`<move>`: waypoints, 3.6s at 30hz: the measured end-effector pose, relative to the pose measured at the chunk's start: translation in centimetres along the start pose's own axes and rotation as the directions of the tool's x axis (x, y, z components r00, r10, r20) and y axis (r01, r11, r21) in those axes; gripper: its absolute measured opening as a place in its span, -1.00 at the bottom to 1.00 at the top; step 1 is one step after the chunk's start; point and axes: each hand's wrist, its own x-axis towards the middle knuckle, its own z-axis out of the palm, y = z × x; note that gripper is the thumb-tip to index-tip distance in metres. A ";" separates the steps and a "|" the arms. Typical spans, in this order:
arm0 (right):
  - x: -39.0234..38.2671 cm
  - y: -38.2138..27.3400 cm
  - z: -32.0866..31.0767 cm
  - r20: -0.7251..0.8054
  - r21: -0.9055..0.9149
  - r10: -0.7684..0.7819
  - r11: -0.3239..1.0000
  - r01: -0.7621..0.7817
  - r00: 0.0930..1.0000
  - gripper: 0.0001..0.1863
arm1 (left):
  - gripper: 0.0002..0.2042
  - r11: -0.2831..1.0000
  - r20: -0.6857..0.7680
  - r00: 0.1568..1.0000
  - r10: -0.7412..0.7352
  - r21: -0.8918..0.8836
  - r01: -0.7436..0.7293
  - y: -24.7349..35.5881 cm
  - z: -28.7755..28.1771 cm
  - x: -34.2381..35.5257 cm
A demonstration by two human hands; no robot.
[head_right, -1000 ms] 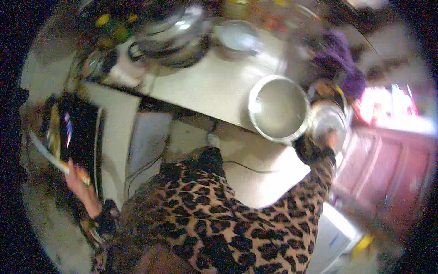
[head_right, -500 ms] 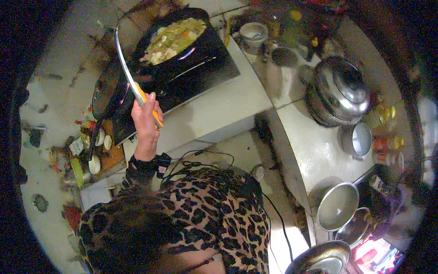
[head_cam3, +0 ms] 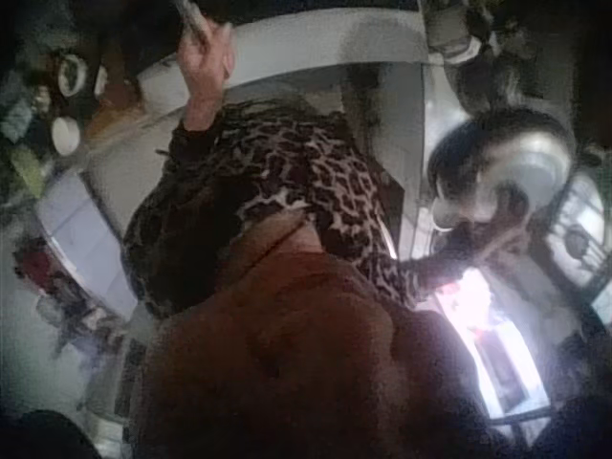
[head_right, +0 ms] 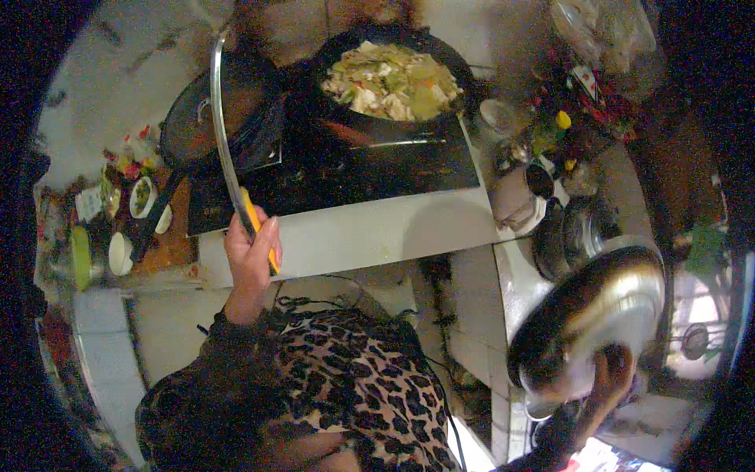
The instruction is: The person stirs a mixture of vegetables and meat in a wok on a gas stove using a spatula. They add ingredients from a small bowl, cover the wok with a lid, and later uncover it to continue stirring. The person briefly walks outside and returns to the kitchen to resume cooking.
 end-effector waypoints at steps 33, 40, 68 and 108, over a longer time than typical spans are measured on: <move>22.4 -29.3 46.3 0.749 -0.030 -0.551 0.525 0.851 0.367 -0.60 | -0.86 0.997 -0.755 0.651 0.078 0.054 -0.056 -1.6 -6.2 -17.2; 2.7 -18.9 43.3 0.952 0.228 -0.305 0.679 0.698 -0.015 -0.67 | -0.84 0.996 -0.816 0.576 0.057 0.010 -0.084 -3.7 -11.8 -17.7; 3.7 -12.0 63.4 0.853 -0.144 -0.444 0.306 0.941 0.275 -0.52 | -0.89 0.862 -0.917 0.224 -0.331 -0.390 -0.323 -10.7 -19.6 -19.2; -5.2 -13.7 51.6 0.701 0.117 -0.661 0.477 0.871 0.268 -0.50 | -0.85 0.984 -0.746 0.649 -0.147 -0.043 0.174 -3.4 -19.7 -16.7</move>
